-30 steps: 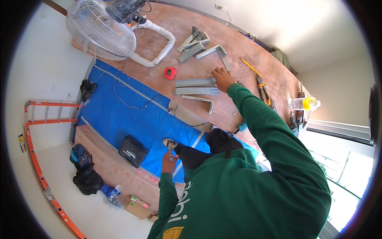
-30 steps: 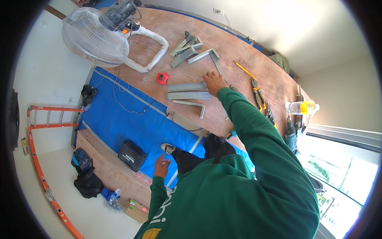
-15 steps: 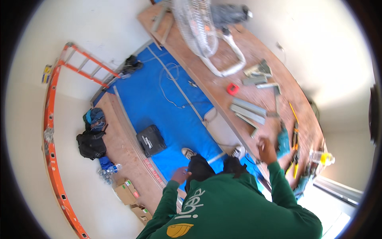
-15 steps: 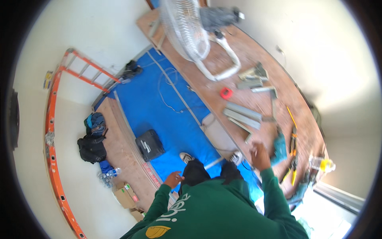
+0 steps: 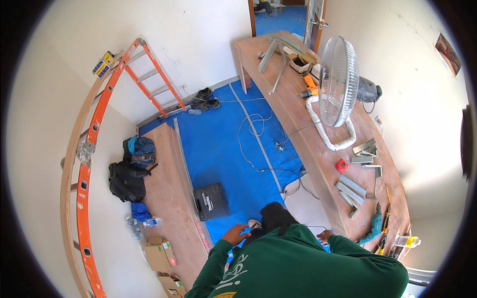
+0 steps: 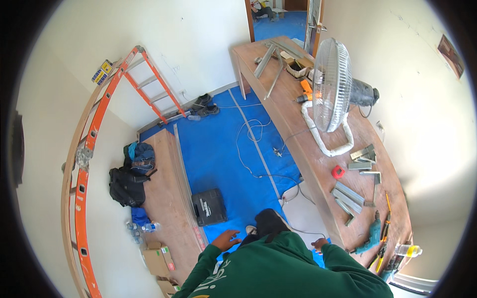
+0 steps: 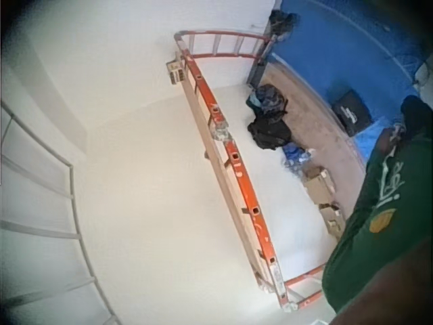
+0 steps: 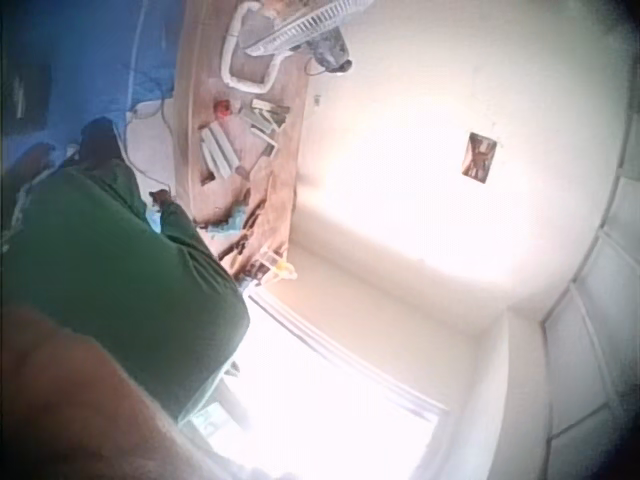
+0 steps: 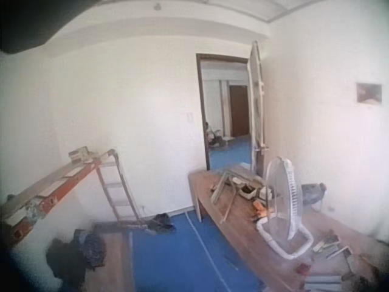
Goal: The person measures and marks metal channels with a pencil, then cuts them using tin snips. They also use a power drill to make holes in the cut pieces and place the finished pieces on a workbench.
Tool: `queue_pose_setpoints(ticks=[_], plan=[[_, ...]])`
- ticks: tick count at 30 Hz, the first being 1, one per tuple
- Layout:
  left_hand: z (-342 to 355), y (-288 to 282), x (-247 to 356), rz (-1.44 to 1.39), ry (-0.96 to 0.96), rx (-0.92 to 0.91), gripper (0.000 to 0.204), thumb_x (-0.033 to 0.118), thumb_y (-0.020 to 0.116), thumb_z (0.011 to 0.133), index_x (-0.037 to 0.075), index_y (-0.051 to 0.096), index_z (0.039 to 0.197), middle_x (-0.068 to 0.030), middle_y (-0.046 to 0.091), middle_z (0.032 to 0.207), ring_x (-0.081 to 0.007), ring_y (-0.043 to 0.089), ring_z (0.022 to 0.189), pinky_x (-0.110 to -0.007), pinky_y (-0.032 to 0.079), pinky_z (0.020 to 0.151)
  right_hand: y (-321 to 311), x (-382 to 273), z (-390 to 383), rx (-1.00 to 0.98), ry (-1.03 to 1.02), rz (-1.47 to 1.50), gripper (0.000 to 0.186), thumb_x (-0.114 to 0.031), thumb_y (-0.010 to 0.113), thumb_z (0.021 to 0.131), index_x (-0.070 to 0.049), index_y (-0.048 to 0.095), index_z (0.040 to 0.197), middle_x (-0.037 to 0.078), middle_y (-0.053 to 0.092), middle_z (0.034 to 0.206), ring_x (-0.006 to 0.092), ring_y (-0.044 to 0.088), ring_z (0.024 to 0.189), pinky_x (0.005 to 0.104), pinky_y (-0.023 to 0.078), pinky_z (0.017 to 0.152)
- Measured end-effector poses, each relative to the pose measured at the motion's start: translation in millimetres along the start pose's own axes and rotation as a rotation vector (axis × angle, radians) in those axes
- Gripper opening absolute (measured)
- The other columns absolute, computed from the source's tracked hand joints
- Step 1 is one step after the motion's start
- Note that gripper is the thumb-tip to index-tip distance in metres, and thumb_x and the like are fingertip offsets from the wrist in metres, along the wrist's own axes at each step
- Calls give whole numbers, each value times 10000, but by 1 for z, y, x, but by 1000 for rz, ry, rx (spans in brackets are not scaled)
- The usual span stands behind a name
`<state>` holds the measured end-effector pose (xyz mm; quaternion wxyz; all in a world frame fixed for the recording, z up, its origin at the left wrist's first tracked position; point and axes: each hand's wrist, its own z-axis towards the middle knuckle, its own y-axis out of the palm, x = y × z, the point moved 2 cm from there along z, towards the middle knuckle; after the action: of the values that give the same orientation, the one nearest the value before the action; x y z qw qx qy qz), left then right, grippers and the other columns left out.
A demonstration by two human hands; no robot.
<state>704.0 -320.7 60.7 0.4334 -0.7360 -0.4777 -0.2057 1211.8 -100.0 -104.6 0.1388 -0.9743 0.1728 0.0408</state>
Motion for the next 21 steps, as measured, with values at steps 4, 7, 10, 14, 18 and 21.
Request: queue_pose_setpoints(ticks=[4,7,10,14,18,21], plan=[[22,-41,-40,18,-31,-13,690,514,740,976,73,593,1486,-213,661,1323,-370,657,1187,-482,521,1041,-28,-45,36,-152,113,329,220,-276,637,1050,-169,739,1212,78,759,1090,278,748,870,508,600,744],[44,-113,-24,39,-116,-20,720,523,739,979,63,573,1507,-221,645,1387,-365,659,1218,-485,517,1059,-13,-144,25,33,-51,180,236,-336,678,1020,-158,801,1113,49,771,994,229,725,754,445,591,678],[85,-169,-50,-71,-73,26,717,524,739,983,58,580,1504,-225,651,1410,-353,671,1232,-477,537,1040,-16,-235,25,42,-151,85,267,-333,726,982,-100,795,1094,85,778,925,237,747,718,416,618,653],[143,-251,-95,-134,-193,-73,694,500,748,982,66,586,1499,-218,678,1363,-343,671,1236,-461,532,1051,-34,-366,63,73,-315,25,264,-305,759,947,-57,797,1029,119,766,831,222,753,703,397,616,646],[192,-328,-104,-332,-228,-181,654,501,725,1000,73,612,1482,-201,695,1335,-307,677,1211,-428,536,1039,-67,-477,176,265,-824,-627,380,-454,667,944,-119,806,1057,183,778,951,394,745,860,549,600,795],[233,-399,-99,-138,-214,-173,616,487,731,991,82,646,1447,-209,686,1357,-330,678,1211,-444,534,1046,-104,-621,180,423,-1037,-516,339,-394,563,1013,-113,749,1036,209,730,1035,458,685,985,610,530,848]])
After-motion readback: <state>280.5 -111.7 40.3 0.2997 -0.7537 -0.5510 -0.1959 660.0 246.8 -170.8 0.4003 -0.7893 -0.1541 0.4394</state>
